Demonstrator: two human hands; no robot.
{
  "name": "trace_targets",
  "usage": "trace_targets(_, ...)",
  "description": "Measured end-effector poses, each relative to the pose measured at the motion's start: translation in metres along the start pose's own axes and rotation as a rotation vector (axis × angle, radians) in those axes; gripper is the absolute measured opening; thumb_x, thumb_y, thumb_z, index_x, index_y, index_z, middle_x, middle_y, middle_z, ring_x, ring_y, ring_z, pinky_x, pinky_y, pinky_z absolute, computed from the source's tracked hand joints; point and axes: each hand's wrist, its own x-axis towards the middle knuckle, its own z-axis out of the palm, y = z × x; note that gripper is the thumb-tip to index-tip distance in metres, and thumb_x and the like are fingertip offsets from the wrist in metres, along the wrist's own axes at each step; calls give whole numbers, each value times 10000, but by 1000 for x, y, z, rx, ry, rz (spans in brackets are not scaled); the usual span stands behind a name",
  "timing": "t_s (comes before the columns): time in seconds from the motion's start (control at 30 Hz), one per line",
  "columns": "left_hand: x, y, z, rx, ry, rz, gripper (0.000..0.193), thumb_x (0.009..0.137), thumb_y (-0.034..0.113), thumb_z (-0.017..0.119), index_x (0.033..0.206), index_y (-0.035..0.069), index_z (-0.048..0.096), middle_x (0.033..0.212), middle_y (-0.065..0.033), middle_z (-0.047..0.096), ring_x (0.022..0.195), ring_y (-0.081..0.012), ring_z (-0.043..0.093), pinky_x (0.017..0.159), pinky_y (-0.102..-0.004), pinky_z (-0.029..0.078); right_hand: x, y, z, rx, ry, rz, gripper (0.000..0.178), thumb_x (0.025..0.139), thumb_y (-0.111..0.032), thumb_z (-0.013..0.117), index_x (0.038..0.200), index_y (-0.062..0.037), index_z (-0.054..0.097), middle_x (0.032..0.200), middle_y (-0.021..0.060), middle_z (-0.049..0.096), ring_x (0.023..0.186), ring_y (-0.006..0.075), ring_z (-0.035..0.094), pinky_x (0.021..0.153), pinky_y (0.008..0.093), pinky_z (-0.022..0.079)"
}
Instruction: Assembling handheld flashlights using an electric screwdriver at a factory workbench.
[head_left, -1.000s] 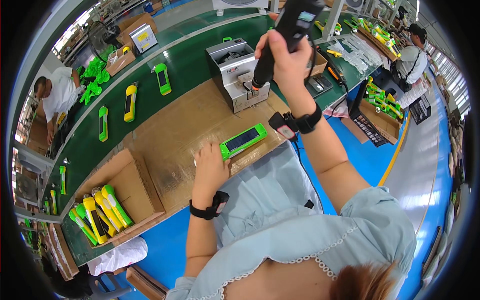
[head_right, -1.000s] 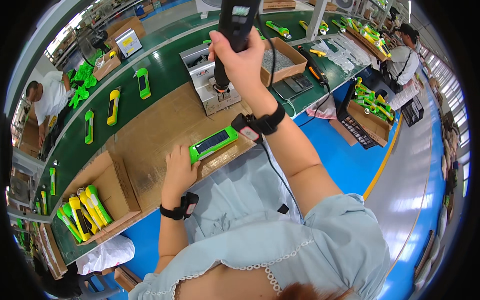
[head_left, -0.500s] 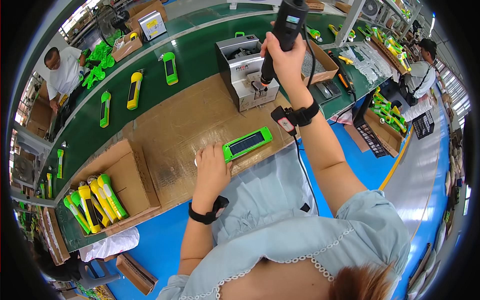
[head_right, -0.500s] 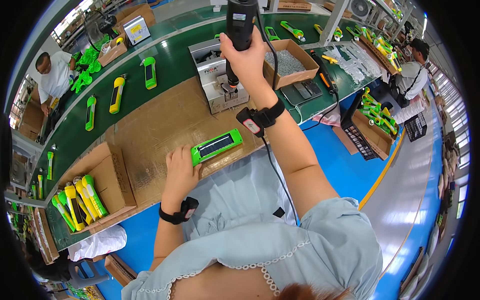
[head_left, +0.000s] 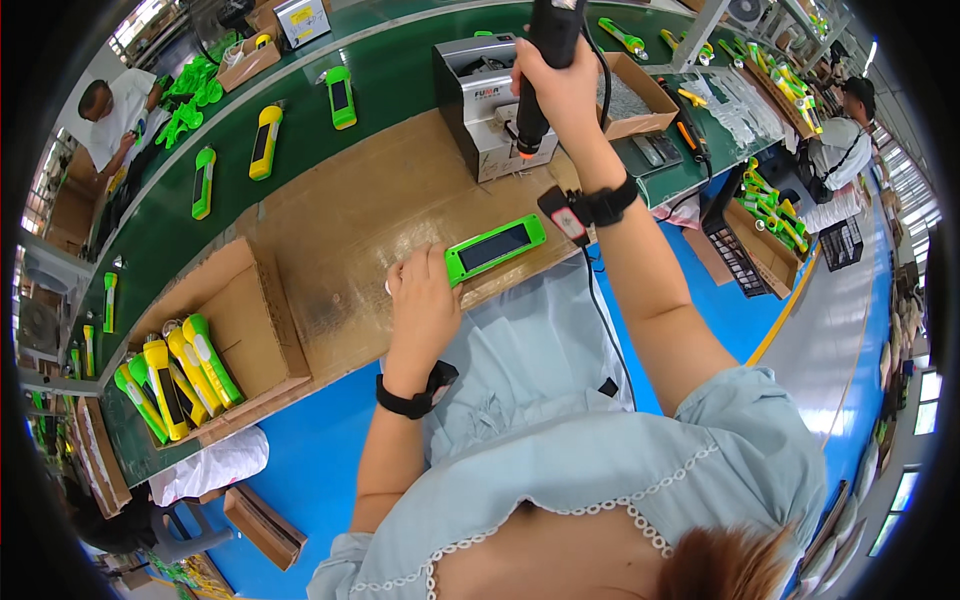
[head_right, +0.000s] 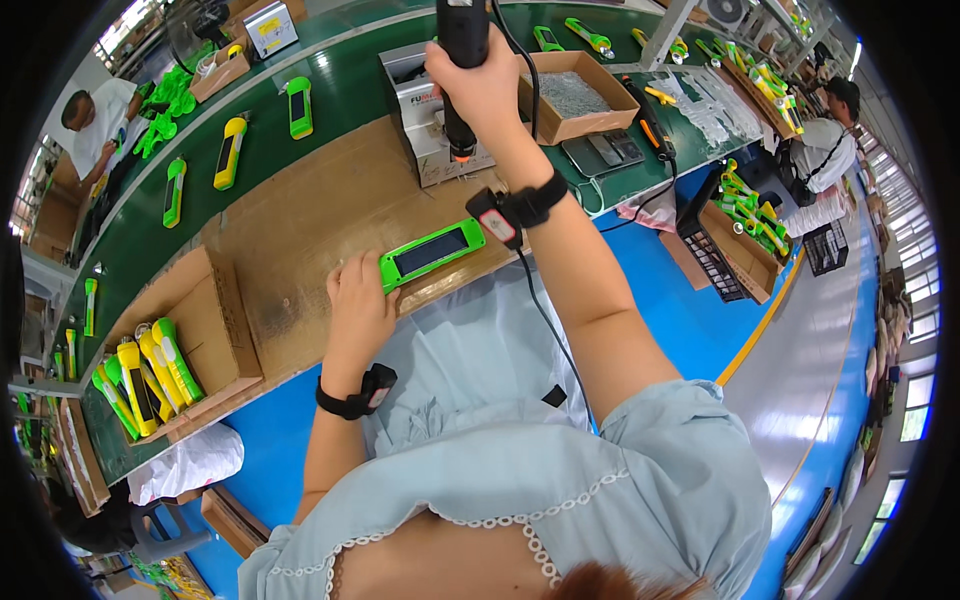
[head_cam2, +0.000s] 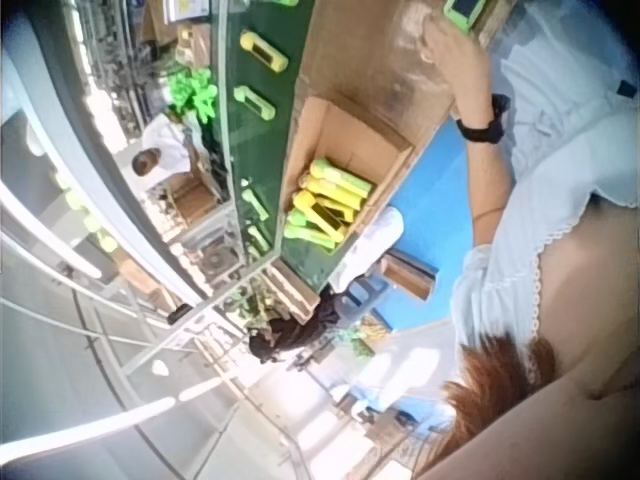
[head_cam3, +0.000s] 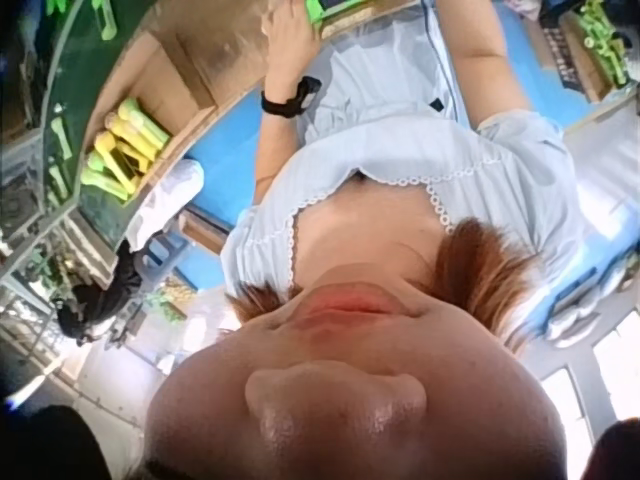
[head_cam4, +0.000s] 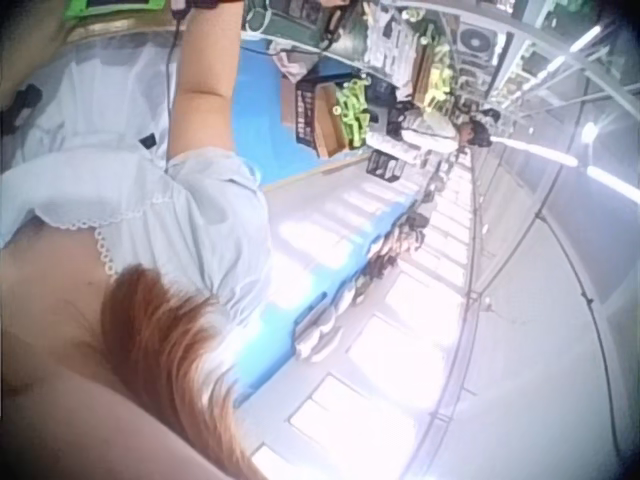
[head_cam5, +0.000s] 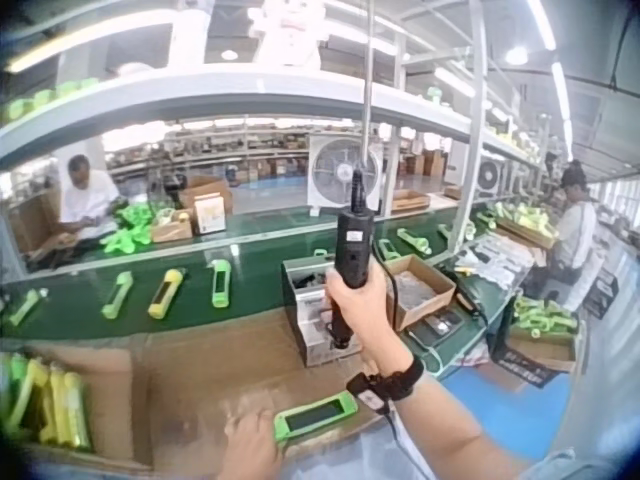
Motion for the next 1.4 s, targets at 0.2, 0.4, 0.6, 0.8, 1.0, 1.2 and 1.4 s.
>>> trace_targets(0.2, -1, 2, 1, -35, 38, 10, 519, 750, 80, 672, 1214, 0, 452, 1155, -183, 507, 1097, -339, 474, 991, -457, 302, -57, -43, 8, 231, -14, 37, 283, 884, -113, 563, 1101, 42, 468, 648, 105, 573, 545, 172, 571, 512, 285, 472)
trace_targets(0.4, -5, 4, 2, -22, 81, 2, 524, 762, 97, 668, 1230, 2, 451, 1156, -176, 505, 1089, -336, 469, 974, -443, 309, -93, -74, 37, 288, -110, 41, 312, 888, -114, 555, 1138, 44, 455, 661, 109, 581, 561, 174, 575, 539, 291, 478)
trace_targets(0.6, -4, 8, 1, -37, 69, -14, 537, 748, 96, 674, 1229, 9, 453, 1157, -167, 500, 1090, -329, 470, 969, -435, 315, -104, -74, 49, 305, -141, 67, 314, 892, -99, 542, 1154, 42, 441, 673, 111, 587, 575, 171, 579, 557, 291, 476)
trace_targets(0.8, -7, 7, 4, -57, 82, -1, 535, 744, 84, 665, 1228, 10, 451, 1170, -174, 500, 1090, -337, 474, 966, -435, 314, -104, -69, 53, 291, -148, 70, 301, 898, -79, 520, 1162, 38, 436, 683, 112, 589, 585, 170, 578, 569, 288, 474)
trace_targets(1.0, -3, 2, 6, -64, 80, -1, 529, 749, 83, 652, 1227, -5, 443, 1178, -183, 499, 1100, -340, 472, 964, -440, 315, -101, -62, 59, 291, -151, 76, 302, 886, -76, 540, 1150, 40, 450, 686, 98, 590, 589, 157, 577, 570, 277, 472)
trace_targets(1.2, 5, -6, 8, -77, 86, 13, 524, 736, 84, 662, 1199, -29, 444, 1167, -206, 497, 1099, -353, 469, 949, -465, 323, -102, -38, 67, 222, -190, 94, 278, 856, -70, 587, 1092, 33, 480, 673, 70, 586, 590, 129, 570, 565, 259, 459)
trace_targets(1.4, 11, -13, 12, -103, 93, 52, 510, 697, 89, 684, 1134, -44, 458, 1056, -197, 494, 1019, -362, 478, 894, -481, 337, -105, -27, 77, 196, -183, 182, 306, 715, -66, 730, 944, -14, 534, 729, 2, 569, 637, 62, 496, 561, 233, 435)
